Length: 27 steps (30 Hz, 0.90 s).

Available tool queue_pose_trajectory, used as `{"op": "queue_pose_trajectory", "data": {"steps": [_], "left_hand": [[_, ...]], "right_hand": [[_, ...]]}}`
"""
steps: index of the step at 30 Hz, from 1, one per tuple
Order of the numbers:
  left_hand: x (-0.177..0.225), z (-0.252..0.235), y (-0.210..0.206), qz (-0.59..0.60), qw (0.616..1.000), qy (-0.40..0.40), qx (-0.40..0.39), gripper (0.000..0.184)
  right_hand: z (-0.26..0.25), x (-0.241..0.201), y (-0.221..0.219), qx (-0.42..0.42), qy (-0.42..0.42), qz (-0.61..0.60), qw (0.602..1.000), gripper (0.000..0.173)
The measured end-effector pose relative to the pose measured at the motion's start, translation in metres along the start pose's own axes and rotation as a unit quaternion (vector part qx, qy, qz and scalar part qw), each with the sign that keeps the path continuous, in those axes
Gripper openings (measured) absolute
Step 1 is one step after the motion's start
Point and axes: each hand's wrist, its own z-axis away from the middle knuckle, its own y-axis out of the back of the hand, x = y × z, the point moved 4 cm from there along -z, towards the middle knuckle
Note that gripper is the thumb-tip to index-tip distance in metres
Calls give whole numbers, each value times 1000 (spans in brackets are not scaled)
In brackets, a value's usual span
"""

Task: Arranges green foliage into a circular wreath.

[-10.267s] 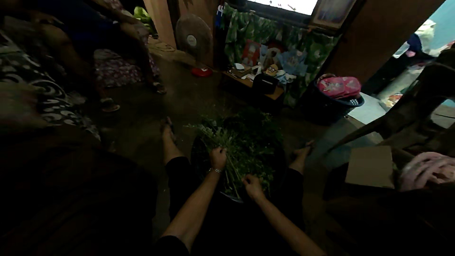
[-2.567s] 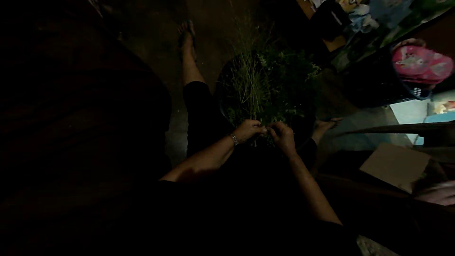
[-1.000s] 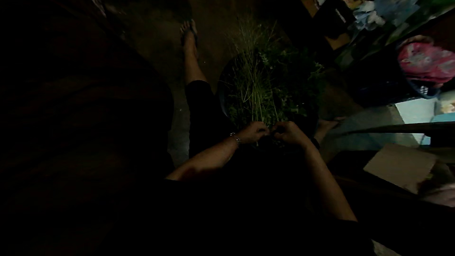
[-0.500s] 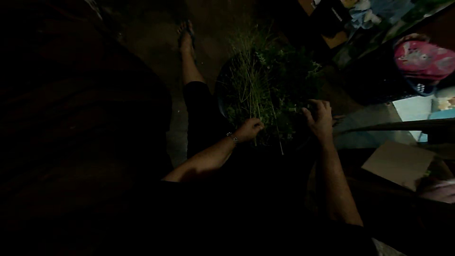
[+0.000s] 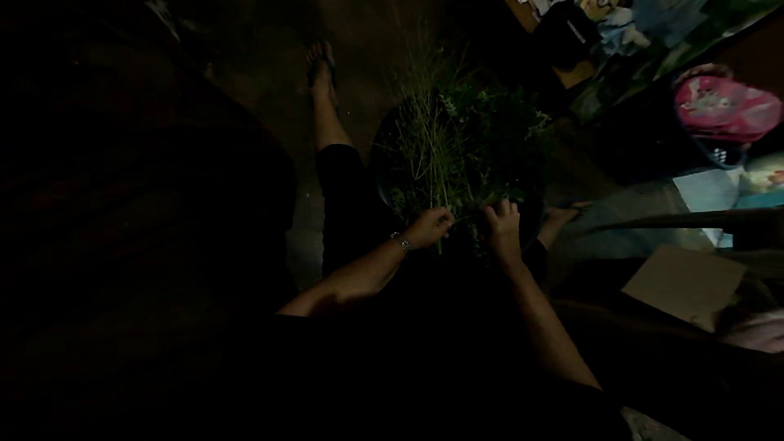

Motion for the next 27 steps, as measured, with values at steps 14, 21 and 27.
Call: {"op": "queue_pose_trajectory", "data": {"steps": [14, 21, 27], "left_hand": [[-11, -6, -2, 242, 966, 70, 56, 23], [-10, -5, -2, 278, 956, 63, 70, 19], [-5, -2, 0, 267, 959, 72, 65, 18]], "right_hand": [[6, -19, -15, 37, 51, -50, 997, 12], [10, -11, -21, -56, -165, -320, 931, 52], [2, -17, -23, -50, -169, -309, 935, 27]]}}
